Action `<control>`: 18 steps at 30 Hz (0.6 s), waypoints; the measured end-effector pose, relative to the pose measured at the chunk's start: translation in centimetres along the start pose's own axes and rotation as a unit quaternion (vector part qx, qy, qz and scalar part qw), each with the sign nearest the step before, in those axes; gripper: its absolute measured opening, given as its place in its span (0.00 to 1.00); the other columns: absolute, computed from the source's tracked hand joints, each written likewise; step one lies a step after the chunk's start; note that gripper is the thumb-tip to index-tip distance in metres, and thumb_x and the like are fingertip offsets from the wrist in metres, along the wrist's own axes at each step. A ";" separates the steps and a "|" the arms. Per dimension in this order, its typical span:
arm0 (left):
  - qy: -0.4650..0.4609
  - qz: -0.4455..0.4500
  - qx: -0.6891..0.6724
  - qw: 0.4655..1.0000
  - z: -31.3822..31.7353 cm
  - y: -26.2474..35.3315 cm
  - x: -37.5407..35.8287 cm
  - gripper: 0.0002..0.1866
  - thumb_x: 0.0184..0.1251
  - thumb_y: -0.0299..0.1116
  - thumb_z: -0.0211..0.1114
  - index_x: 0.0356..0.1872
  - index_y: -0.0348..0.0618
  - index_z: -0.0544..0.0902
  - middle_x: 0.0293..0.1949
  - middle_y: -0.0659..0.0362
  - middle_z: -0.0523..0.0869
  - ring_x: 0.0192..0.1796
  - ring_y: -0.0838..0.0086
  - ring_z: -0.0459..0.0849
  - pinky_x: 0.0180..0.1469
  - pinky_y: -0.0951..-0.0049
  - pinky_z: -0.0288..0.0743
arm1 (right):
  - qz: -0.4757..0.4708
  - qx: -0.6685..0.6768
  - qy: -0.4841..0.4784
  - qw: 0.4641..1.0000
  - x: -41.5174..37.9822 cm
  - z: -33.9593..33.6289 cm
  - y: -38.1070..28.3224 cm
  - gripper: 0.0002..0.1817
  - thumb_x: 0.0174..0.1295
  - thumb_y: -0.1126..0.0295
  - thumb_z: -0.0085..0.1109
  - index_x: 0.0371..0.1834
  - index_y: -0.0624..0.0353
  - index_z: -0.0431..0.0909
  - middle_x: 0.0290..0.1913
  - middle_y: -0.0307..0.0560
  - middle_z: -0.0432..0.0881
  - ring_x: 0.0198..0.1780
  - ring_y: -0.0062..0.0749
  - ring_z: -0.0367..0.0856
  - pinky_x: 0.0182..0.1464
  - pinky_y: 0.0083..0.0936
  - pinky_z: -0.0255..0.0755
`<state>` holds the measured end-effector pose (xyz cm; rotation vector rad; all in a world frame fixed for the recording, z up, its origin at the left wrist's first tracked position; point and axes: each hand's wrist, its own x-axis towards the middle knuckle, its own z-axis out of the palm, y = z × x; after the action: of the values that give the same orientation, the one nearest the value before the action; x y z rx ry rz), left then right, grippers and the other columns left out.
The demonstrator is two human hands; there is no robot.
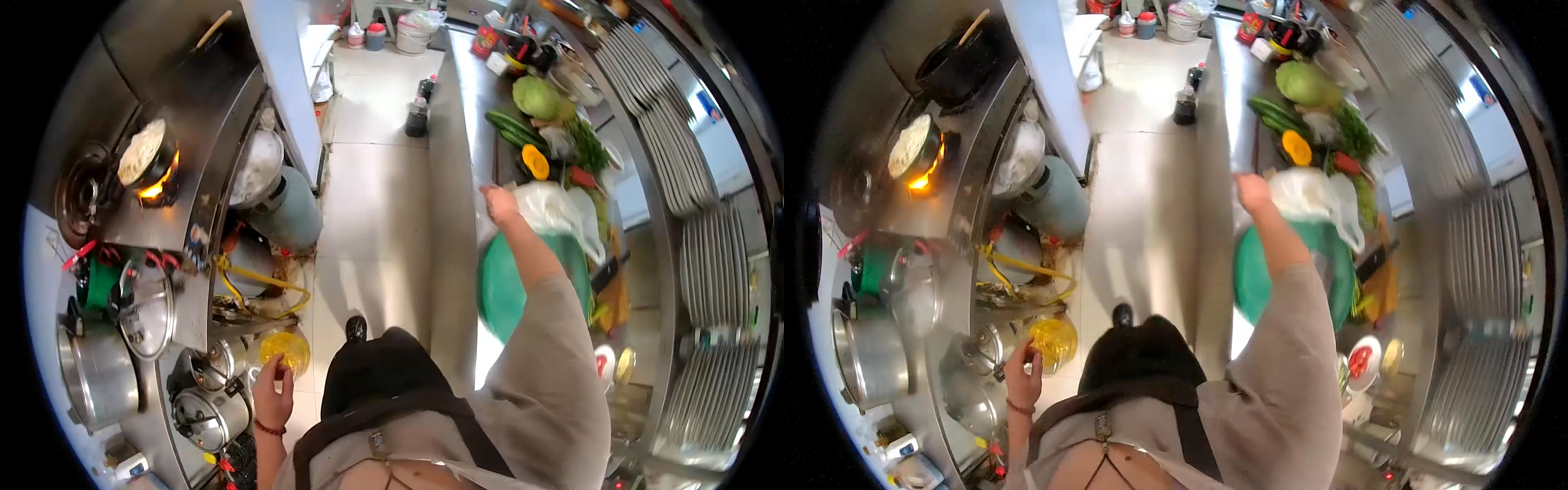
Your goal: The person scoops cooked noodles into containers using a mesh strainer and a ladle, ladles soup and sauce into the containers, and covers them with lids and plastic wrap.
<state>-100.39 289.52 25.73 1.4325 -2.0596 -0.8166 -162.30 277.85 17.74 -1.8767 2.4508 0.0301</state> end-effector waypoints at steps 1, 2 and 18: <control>0.006 -0.001 -0.013 1.000 0.2 0.6 2.8 0.17 0.61 0.24 0.62 0.52 0.35 0.76 0.33 0.51 0.83 0.35 0.65 0.84 0.41 0.71 0.77 | 0.012 -0.044 -0.019 0.999 2.4 1.1 2.6 0.15 0.61 0.72 0.47 0.50 0.55 0.76 0.50 0.53 0.79 0.50 0.50 0.78 0.48 0.41 0.74; -0.008 -0.011 -0.028 1.000 0.9 1.2 5.5 0.17 0.61 0.24 0.62 0.52 0.35 0.76 0.33 0.51 0.83 0.35 0.65 0.85 0.41 0.71 0.77 | -0.004 -0.093 -0.029 0.995 6.7 2.5 4.7 0.15 0.61 0.72 0.46 0.51 0.55 0.75 0.51 0.53 0.79 0.51 0.49 0.78 0.49 0.41 0.74; -0.188 -0.207 0.007 0.960 11.0 3.4 21.1 0.21 0.66 0.40 0.57 0.59 0.49 0.70 0.37 0.54 0.83 0.40 0.58 0.82 0.42 0.60 0.76 | -0.319 -0.017 -0.246 0.915 24.0 7.3 12.2 0.11 0.49 0.66 0.61 0.36 0.55 0.77 0.37 0.49 0.77 0.42 0.46 0.79 0.42 0.42 0.74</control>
<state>-117.02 272.61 21.80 1.8675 -2.0520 -1.3349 -180.13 258.25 8.94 -2.2418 1.4591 0.4528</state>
